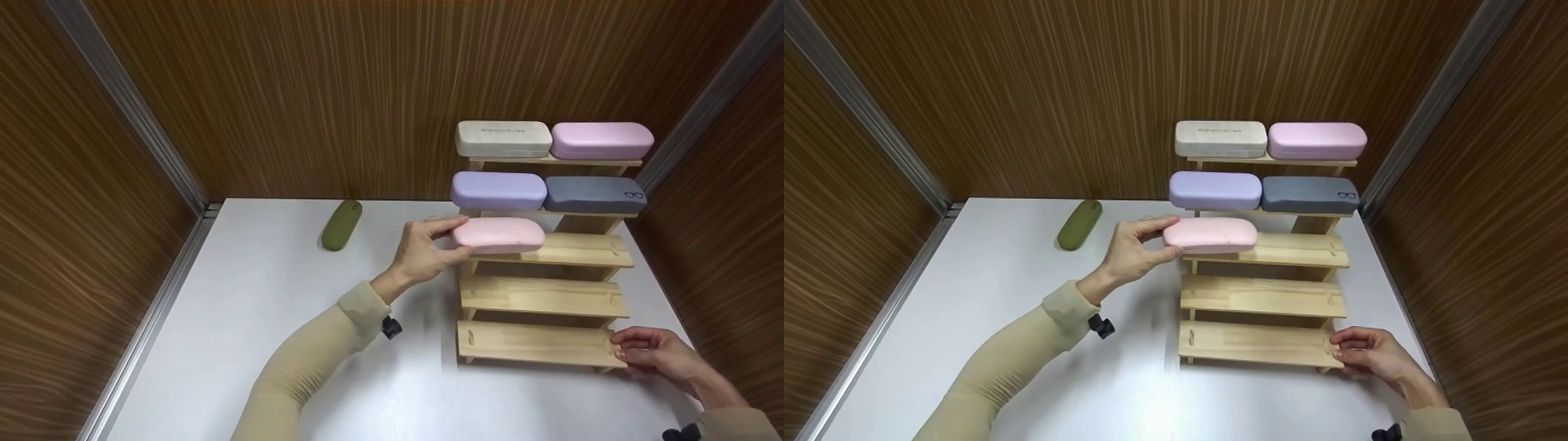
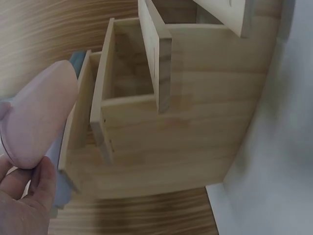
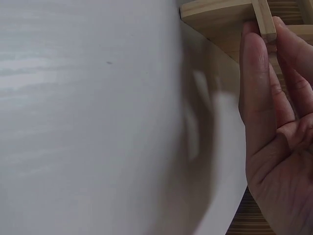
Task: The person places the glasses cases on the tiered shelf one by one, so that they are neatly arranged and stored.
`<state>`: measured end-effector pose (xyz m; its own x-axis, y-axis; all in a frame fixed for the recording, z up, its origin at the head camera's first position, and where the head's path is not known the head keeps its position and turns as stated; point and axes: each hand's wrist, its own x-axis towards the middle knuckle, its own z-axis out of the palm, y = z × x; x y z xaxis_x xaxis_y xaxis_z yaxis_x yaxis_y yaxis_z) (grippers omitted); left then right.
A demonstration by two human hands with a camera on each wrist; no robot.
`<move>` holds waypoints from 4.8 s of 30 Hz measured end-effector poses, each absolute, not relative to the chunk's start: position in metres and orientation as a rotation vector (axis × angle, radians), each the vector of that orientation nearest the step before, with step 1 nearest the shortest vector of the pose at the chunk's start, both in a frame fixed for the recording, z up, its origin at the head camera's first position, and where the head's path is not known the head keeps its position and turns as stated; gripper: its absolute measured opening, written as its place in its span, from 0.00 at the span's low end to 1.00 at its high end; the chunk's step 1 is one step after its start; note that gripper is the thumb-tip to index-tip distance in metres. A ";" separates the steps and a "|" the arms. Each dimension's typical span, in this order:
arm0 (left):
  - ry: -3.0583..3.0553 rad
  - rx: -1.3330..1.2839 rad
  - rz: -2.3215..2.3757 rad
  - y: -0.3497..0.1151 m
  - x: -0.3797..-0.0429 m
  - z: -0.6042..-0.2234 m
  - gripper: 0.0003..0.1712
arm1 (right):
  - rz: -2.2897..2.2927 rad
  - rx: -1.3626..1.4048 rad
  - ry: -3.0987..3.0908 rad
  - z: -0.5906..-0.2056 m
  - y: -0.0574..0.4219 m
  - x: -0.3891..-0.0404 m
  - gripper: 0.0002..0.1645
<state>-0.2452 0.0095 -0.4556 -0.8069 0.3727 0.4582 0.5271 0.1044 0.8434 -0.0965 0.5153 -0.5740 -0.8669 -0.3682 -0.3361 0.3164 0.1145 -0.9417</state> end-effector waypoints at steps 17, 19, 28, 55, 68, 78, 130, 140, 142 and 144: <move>-2.389 -0.940 -1.740 0.094 -0.245 -0.458 0.33 | -1.795 -0.039 1.929 -0.573 0.513 -0.095 0.26; -2.402 -0.950 -1.735 0.103 -0.244 -0.459 0.33 | -1.788 -0.029 1.932 -0.573 0.513 -0.096 0.25; -2.487 -0.973 -1.656 0.145 -0.246 -0.462 0.33 | -1.760 -0.002 1.958 -0.574 0.513 -0.096 0.25; -2.682 -1.155 -1.123 0.190 -0.253 -0.459 0.34 | -1.756 0.019 1.960 -0.570 0.510 -0.096 0.23; -2.647 -1.152 -1.027 0.179 -0.251 -0.460 0.35 | -1.750 0.009 1.973 -0.571 0.509 -0.096 0.24; -2.625 -1.198 -1.025 0.147 -0.248 -0.459 0.34 | -1.765 -0.024 1.939 -0.572 0.512 -0.096 0.24; -2.499 -0.936 -1.450 -0.060 -0.257 -0.486 0.25 | -1.720 0.026 1.943 -0.571 0.512 -0.098 0.24; -2.546 -0.676 -1.458 -0.104 -0.268 -0.520 0.26 | -1.740 0.026 1.921 -0.572 0.513 -0.098 0.25; -2.554 -0.617 -1.454 -0.112 -0.270 -0.526 0.26 | -1.744 0.022 1.917 -0.571 0.513 -0.098 0.25; -2.557 -0.566 -1.454 -0.119 -0.273 -0.532 0.26 | -1.746 0.019 1.916 -0.571 0.513 -0.098 0.25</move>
